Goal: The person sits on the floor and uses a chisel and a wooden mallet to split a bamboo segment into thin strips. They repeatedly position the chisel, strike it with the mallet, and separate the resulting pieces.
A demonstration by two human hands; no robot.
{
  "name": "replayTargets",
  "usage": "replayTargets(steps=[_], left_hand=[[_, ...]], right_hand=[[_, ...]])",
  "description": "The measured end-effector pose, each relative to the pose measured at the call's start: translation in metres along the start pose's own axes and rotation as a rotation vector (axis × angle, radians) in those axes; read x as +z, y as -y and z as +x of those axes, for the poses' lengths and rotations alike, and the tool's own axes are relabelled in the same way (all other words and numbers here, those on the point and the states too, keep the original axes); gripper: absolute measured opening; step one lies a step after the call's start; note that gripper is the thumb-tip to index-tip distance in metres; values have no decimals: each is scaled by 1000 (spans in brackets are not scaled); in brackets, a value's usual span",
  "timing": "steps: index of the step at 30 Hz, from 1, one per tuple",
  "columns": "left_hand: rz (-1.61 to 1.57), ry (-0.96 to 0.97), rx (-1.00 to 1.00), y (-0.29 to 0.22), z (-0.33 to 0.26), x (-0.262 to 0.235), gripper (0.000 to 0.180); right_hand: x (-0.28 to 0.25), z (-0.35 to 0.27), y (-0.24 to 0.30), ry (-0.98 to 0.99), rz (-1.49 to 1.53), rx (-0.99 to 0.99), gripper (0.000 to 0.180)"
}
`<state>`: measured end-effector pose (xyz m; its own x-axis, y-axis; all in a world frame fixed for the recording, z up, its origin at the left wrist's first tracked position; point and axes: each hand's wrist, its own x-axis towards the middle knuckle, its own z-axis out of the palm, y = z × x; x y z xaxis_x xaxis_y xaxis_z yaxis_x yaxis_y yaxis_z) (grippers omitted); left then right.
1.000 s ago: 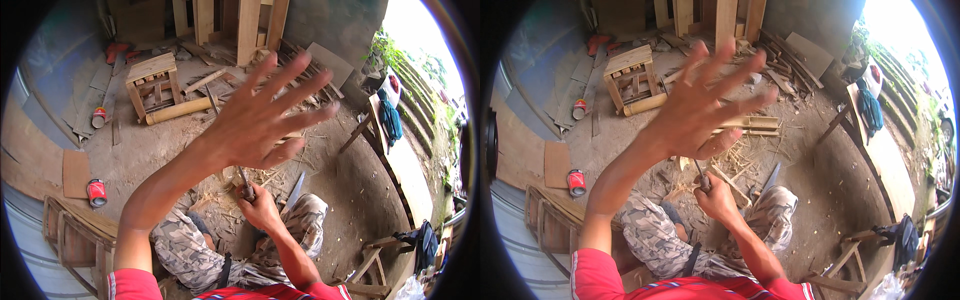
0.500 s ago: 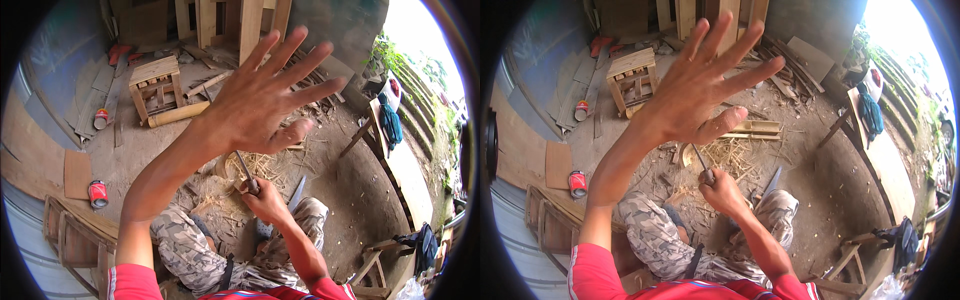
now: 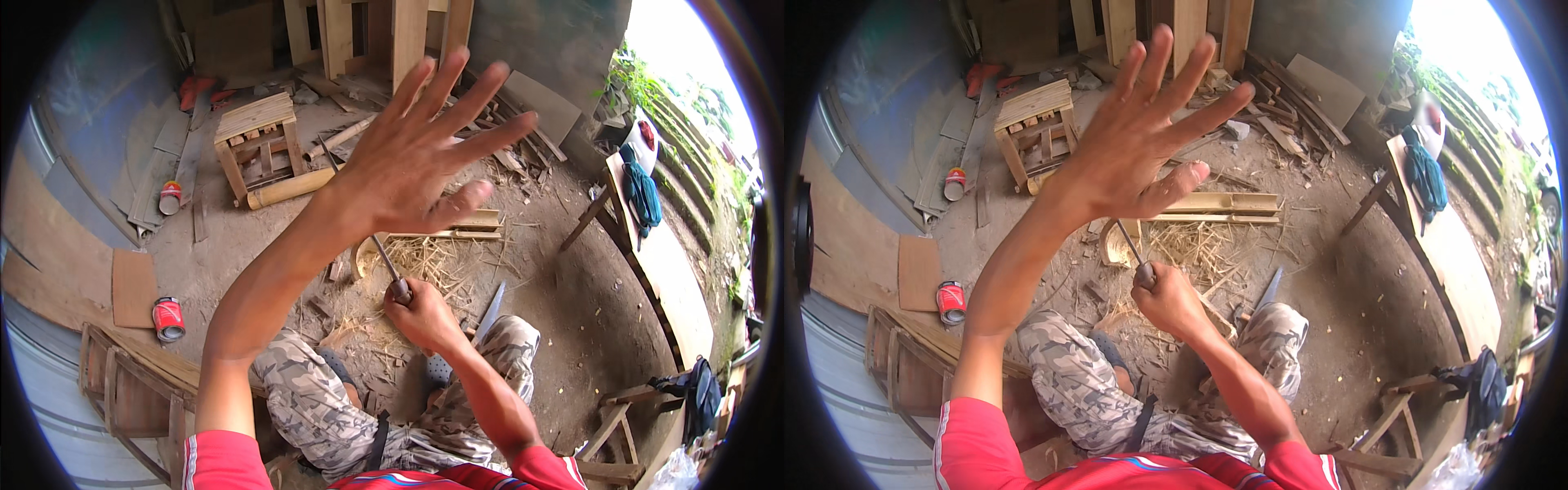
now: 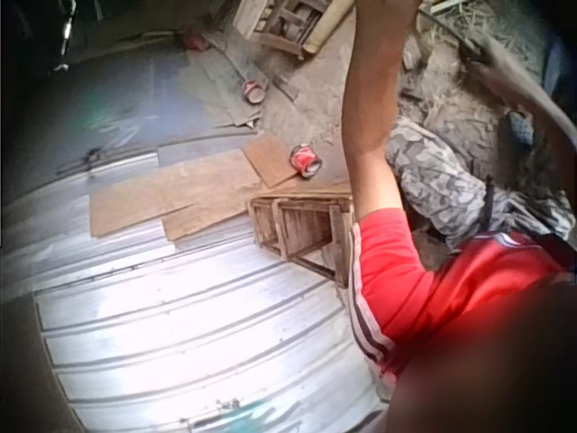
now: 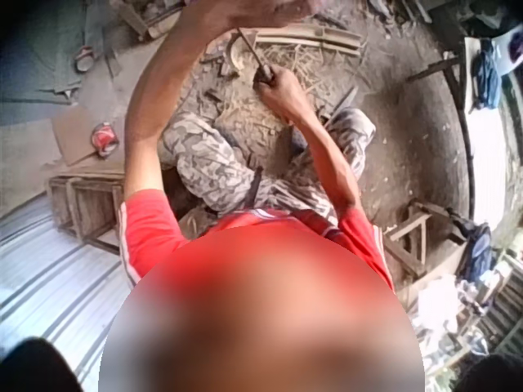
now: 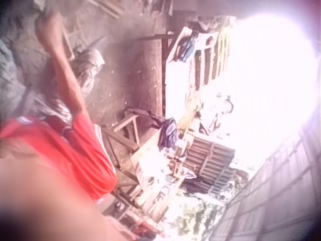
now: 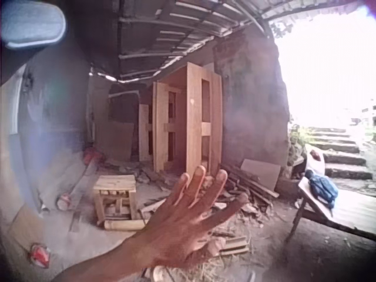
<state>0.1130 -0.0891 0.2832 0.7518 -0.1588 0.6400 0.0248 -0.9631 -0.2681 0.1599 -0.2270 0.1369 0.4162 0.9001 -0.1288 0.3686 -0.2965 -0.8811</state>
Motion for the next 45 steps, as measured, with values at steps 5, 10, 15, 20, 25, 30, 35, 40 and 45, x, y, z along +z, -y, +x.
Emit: replayTargets(steps=[5,10,15,20,25,30,35,40,45], left_hand=[[49,143,-63,49,-55,53,78],[4,234,-150,51,-41,47,71],[83,221,-130,36,-42,24,67],[80,459,-125,53,-59,60,64],[111,90,-4,42,-13,29,62],[268,-43,100,7,12,-29,64],[-59,334,-99,33,-51,62,65],[40,53,20,20,-22,17,66],[99,277,-132,51,-54,60,65]], right_hand=[[15,1,-4,39,-43,-124,14],[14,-1,-8,9,2,-102,16],[0,5,-10,-8,-10,-70,18],[-5,9,-3,55,9,-50,17],[-4,14,-15,10,23,-119,14],[-11,8,-2,36,-34,-41,19],[10,2,-2,66,-25,-80,19],[-2,16,-3,25,-10,-64,19],[3,31,-1,38,23,-86,23]])
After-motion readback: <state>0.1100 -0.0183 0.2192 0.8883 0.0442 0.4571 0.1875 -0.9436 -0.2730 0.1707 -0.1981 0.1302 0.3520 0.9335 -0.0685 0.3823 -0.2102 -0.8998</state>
